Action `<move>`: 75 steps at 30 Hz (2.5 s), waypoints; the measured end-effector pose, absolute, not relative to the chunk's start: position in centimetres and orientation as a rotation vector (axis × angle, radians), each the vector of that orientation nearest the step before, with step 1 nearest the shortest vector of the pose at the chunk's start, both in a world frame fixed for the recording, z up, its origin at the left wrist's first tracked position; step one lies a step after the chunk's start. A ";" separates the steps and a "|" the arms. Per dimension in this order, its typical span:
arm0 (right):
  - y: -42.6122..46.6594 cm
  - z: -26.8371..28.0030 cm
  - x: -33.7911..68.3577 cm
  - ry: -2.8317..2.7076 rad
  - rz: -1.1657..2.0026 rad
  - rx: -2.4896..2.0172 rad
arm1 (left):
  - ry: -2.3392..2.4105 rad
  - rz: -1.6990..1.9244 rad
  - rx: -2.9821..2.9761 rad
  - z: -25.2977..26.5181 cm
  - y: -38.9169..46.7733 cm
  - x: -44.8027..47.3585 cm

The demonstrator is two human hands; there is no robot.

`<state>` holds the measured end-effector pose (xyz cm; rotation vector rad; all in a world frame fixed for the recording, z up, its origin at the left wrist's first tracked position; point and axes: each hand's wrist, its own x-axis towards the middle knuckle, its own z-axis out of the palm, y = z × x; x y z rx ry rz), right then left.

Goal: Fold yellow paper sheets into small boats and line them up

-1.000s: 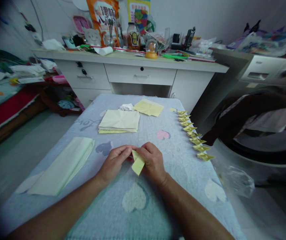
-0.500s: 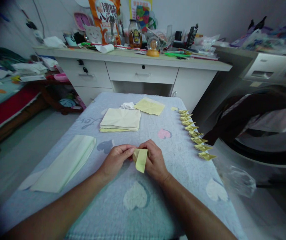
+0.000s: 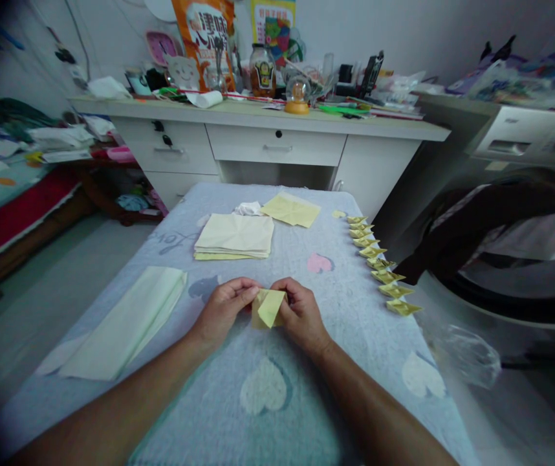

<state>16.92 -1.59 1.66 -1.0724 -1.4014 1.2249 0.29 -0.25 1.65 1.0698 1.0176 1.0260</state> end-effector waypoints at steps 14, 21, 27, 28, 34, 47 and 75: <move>-2.0 2.5 17.3 -1.305 1.344 -1.080 | 0.999 1.001 1.076 1.9 -0.1 0.2; -1.6 2.3 17.5 -1.330 1.329 -1.070 | 1.056 0.991 1.175 2.0 0.2 -0.3; -1.3 1.9 17.2 -1.287 1.428 -1.077 | 1.034 1.029 1.165 2.5 0.0 -0.3; -1.3 1.9 17.2 -1.295 1.419 -1.076 | 1.035 1.035 1.162 2.5 0.0 -0.3; -1.3 1.9 17.3 -1.314 1.391 -1.069 | 1.034 1.035 1.123 2.4 -0.1 -0.4; -1.2 1.4 17.3 -1.423 1.394 -1.084 | 0.958 1.030 1.278 2.2 -0.7 -0.1; -0.7 0.8 17.2 -1.376 1.146 -1.087 | 0.836 1.057 1.040 1.3 -1.0 0.9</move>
